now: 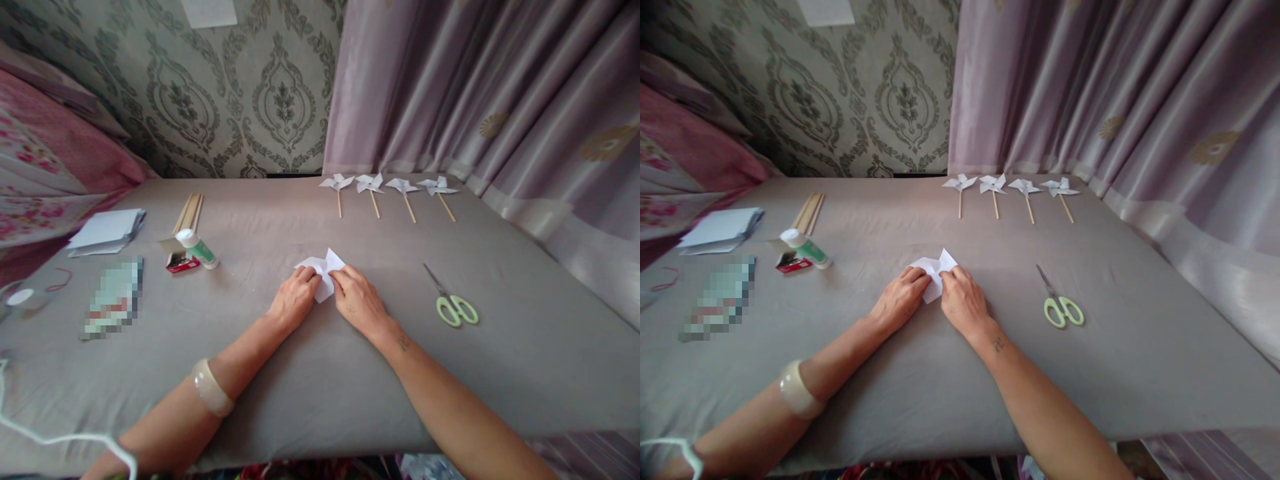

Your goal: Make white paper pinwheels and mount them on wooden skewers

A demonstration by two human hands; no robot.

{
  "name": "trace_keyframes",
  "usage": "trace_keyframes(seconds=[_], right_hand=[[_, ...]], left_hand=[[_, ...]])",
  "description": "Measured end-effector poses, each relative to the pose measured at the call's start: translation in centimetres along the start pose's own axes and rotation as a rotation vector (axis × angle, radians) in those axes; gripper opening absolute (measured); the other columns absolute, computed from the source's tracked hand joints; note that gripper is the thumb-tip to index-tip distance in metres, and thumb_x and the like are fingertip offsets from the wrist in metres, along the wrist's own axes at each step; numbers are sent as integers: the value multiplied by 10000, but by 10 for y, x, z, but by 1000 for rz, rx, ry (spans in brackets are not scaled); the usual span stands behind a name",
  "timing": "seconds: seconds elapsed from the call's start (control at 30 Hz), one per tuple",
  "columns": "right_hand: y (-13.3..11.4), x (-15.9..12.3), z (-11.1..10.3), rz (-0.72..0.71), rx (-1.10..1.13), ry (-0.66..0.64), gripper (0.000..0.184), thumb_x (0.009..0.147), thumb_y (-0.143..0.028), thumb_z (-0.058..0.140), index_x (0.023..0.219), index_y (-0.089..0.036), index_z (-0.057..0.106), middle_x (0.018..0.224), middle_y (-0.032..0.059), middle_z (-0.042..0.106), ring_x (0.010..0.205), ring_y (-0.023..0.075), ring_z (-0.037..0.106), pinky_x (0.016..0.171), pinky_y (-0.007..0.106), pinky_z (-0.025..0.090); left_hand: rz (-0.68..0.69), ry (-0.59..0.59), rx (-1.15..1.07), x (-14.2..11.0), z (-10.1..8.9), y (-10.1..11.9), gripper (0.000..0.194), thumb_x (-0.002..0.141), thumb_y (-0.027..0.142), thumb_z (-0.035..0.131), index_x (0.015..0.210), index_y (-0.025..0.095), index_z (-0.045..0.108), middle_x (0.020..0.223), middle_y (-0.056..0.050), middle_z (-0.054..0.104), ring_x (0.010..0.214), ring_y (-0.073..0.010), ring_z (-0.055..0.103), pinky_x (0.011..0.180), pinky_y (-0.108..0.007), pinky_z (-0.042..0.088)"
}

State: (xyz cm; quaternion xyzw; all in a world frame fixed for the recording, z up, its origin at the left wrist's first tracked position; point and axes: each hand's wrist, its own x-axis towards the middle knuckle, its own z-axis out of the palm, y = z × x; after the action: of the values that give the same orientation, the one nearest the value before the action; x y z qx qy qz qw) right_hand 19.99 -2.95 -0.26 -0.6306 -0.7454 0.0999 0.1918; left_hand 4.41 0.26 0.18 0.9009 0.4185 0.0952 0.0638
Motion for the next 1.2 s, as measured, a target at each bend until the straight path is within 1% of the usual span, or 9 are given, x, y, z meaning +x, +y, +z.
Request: trace_keyframes(seconds=[0.27,0.6,0.73,0.77,0.83,0.9,1.0,1.07,1.2], right_hand=[[-6,2,-1,-34,-126,-62,338,941,-171,359,1152,-225,617,1051,96,597,1011,212,544,785,290,434],[-11,3,-5,-43,-146,-80,342,925,-138,346,1102,-200,632,1042,114,603,996,218,561,768,299,449],[4,11,2,-13,124,4,300,888,-146,413,1026,-192,675,1035,103,653,964,201,599,805,301,461],[10,14,3,26,248,39,275,872,-158,444,1003,-189,684,1016,88,673,923,184,616,807,291,465],[23,18,4,204,462,124,284,861,-174,441,1021,-173,677,895,60,702,759,152,634,730,277,487],[30,17,1,248,528,175,246,832,-195,489,972,-165,689,857,50,701,699,137,618,709,274,485],[28,10,-6,56,469,28,178,739,-198,629,901,-180,699,912,35,670,701,118,595,724,265,469],[22,5,-9,-80,398,-81,241,702,-197,686,942,-197,681,977,27,637,772,121,595,756,263,455],[14,0,-12,-140,281,-113,262,743,-240,698,997,-210,640,1047,29,595,861,135,599,791,273,440]], left_hand=[[19,-7,32,1,2,-3,206,883,84,398,877,142,595,940,-84,577,959,-200,515,861,-335,493],[-1,42,-15,-1,5,-5,223,884,99,397,870,146,614,938,-83,578,937,-197,519,857,-333,490],[24,79,-60,0,9,-10,248,890,106,392,869,148,636,923,-82,592,917,-191,541,857,-326,489],[29,99,-81,0,11,-12,250,891,113,396,878,148,643,929,-83,598,912,-189,549,860,-323,487],[42,151,-133,1,15,-17,246,892,130,412,896,154,657,948,-81,607,908,-182,565,863,-313,484],[55,199,-181,2,20,-21,237,886,143,433,895,163,668,956,-77,613,906,-177,579,859,-302,483],[51,245,-236,3,24,-24,237,884,158,447,881,172,683,932,-68,620,884,-165,593,846,-286,484],[41,259,-270,4,24,-24,242,886,164,448,888,170,690,912,-66,626,860,-157,599,830,-278,487],[41,252,-297,4,20,-23,246,881,156,450,900,154,695,898,-74,637,855,-160,602,817,-280,488]])
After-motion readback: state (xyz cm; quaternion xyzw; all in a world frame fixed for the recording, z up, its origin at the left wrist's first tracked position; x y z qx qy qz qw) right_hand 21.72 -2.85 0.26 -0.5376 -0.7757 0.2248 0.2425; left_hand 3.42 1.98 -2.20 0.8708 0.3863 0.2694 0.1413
